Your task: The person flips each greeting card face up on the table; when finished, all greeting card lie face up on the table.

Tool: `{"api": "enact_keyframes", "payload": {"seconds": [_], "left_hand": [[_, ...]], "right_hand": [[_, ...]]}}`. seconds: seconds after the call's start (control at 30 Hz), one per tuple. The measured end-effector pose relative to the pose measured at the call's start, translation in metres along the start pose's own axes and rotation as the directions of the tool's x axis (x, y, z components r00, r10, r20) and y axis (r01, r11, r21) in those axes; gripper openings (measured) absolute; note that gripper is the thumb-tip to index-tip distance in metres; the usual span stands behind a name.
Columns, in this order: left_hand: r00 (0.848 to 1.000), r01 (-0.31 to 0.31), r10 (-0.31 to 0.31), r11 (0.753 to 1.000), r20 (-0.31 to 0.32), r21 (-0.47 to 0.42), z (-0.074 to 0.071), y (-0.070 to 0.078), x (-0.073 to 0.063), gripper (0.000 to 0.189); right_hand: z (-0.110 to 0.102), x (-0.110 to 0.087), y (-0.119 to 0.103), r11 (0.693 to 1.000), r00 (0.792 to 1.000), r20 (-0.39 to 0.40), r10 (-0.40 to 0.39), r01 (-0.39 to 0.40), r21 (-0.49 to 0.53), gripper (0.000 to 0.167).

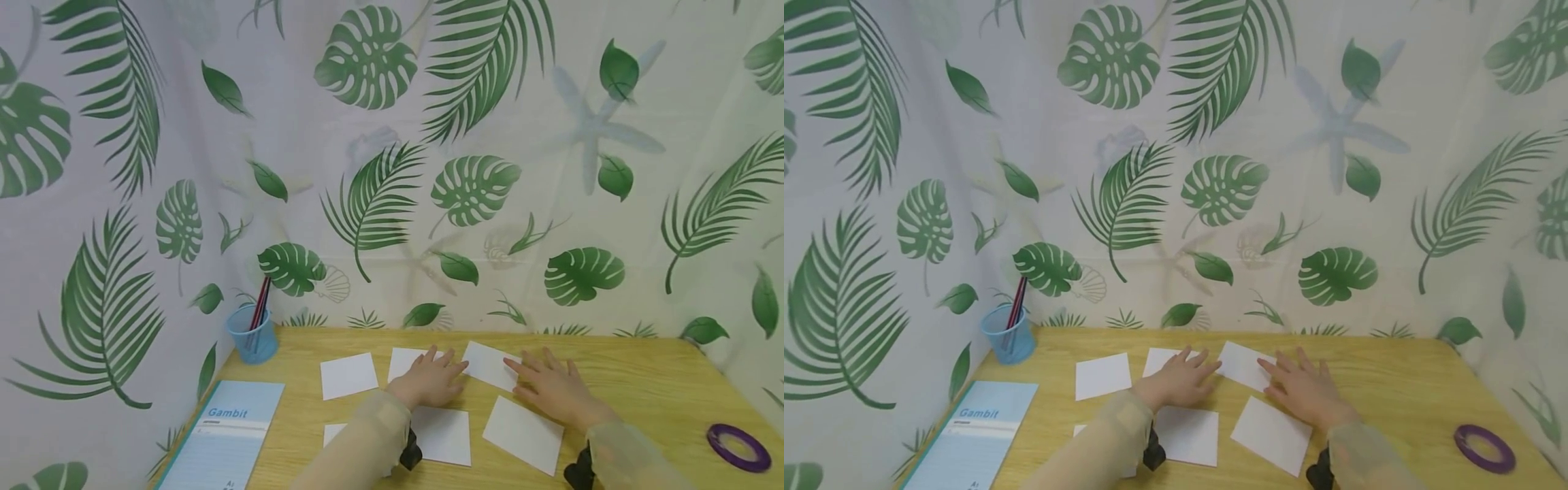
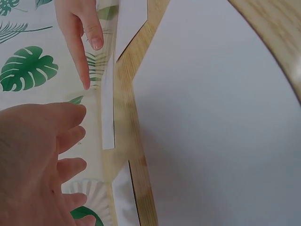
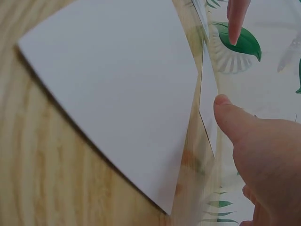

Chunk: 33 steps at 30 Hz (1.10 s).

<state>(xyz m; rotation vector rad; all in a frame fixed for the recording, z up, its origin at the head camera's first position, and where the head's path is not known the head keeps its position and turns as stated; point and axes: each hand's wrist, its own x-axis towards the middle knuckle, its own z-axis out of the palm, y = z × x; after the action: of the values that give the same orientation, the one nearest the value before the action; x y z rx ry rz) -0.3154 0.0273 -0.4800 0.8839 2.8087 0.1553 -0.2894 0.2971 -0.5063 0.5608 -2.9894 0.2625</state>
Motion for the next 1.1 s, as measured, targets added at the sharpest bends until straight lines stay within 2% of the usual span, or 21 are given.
{"api": "enact_keyframes", "payload": {"seconds": [0.37, 0.73, 1.1], "left_hand": [[0.999, 0.026, -0.027, 0.999, 0.032, 0.023, 0.004, 0.011, 0.0, 0.051], [0.998, 0.048, -0.051, 0.997, 0.044, 0.065, 0.009, 0.013, 0.001, 0.05], [0.997, 0.041, -0.045, 0.997, 0.058, 0.068, 0.013, 0.013, 0.002, 0.05]], "right_hand": [[0.008, 0.0, 0.0, 0.999, 0.999, 0.026, 0.019, -0.02, 0.039, 0.059], [0.007, -0.001, -0.003, 0.999, 0.997, 0.07, 0.026, -0.028, 0.028, 0.058], [0.006, 0.0, -0.004, 1.0, 0.999, 0.042, 0.008, -0.009, 0.022, 0.056]]}}
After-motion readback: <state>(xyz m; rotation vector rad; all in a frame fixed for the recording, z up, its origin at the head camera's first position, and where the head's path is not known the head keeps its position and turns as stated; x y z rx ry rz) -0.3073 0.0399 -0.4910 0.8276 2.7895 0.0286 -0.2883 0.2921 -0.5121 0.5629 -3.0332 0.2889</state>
